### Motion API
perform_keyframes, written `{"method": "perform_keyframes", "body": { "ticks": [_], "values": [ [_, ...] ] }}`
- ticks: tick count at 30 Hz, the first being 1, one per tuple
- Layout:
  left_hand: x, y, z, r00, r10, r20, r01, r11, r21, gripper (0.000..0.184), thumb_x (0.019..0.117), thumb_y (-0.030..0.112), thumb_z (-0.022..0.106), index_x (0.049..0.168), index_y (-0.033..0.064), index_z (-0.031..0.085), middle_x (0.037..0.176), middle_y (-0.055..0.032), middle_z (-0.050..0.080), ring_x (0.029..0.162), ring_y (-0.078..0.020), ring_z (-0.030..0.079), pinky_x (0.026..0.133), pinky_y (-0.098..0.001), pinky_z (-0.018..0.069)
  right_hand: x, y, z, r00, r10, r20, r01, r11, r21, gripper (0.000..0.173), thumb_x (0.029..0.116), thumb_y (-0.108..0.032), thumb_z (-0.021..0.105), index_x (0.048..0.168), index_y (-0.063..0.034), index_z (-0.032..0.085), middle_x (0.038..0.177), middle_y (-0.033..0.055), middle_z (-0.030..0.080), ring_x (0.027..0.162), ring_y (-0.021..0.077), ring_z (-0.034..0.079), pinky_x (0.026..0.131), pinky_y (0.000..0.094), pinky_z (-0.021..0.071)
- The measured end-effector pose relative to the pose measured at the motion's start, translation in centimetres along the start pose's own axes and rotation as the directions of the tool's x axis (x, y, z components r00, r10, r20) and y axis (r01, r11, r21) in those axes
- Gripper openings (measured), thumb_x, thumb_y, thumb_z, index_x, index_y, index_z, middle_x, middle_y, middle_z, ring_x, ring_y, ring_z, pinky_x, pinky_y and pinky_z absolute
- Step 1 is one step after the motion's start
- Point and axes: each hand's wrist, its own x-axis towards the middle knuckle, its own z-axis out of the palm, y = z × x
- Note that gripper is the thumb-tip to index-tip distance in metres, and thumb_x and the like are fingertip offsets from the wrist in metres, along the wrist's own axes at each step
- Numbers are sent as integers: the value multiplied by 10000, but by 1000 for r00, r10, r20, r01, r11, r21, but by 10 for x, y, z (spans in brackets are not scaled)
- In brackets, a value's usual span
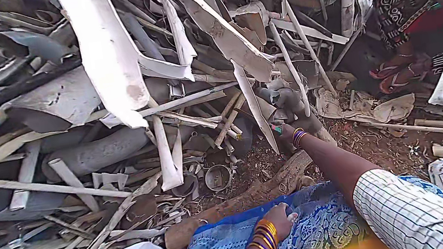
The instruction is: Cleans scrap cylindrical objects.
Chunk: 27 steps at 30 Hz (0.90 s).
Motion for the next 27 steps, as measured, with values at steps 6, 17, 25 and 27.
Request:
{"method": "perform_keyframes", "body": {
  "ticks": [6, 17, 25, 27],
  "values": [
    [0, -6, -6, 999, 17, 38, -15, 999, -44, 568, 1100, 403, 452, 1534, 37, 418, 1475, -236, 530, 1378, -365, 517, 1158, -546, 379, 30, -9, 13, 996, 16, 84, 6, 966, -258, 406, 1059, -178, 533, 1393, 51, 567, 1381, 284, 596, 1319, 416, 562, 1124, 565, 404],
    [-2, -2, -5, 999, 38, 13, -38, 999, -34, 576, 1102, 409, 445, 1537, 34, 410, 1480, -234, 528, 1396, -355, 504, 1171, -533, 367, 9, -11, 0, 987, -98, 130, 137, 932, -335, 450, 1047, -171, 566, 1414, 87, 523, 1384, 315, 574, 1326, 443, 542, 1137, 572, 385],
    [-12, 3, 8, 999, 21, -46, -19, 999, 39, 596, 1095, 423, 454, 1540, 30, 406, 1509, -240, 493, 1405, -358, 492, 1169, -535, 371, -22, -7, 15, 997, -69, -28, 63, 978, -197, 410, 982, -73, 614, 1370, 56, 578, 1368, 280, 596, 1308, 398, 564, 1126, 532, 404],
    [-13, 2, 11, 999, 6, -37, -4, 999, 46, 597, 1095, 425, 455, 1544, 36, 402, 1521, -237, 479, 1417, -358, 478, 1175, -536, 364, -17, -2, 18, 992, -26, -120, 10, 992, -130, 416, 970, -51, 599, 1378, 30, 587, 1381, 267, 595, 1322, 383, 560, 1137, 523, 403]
  ]
}}
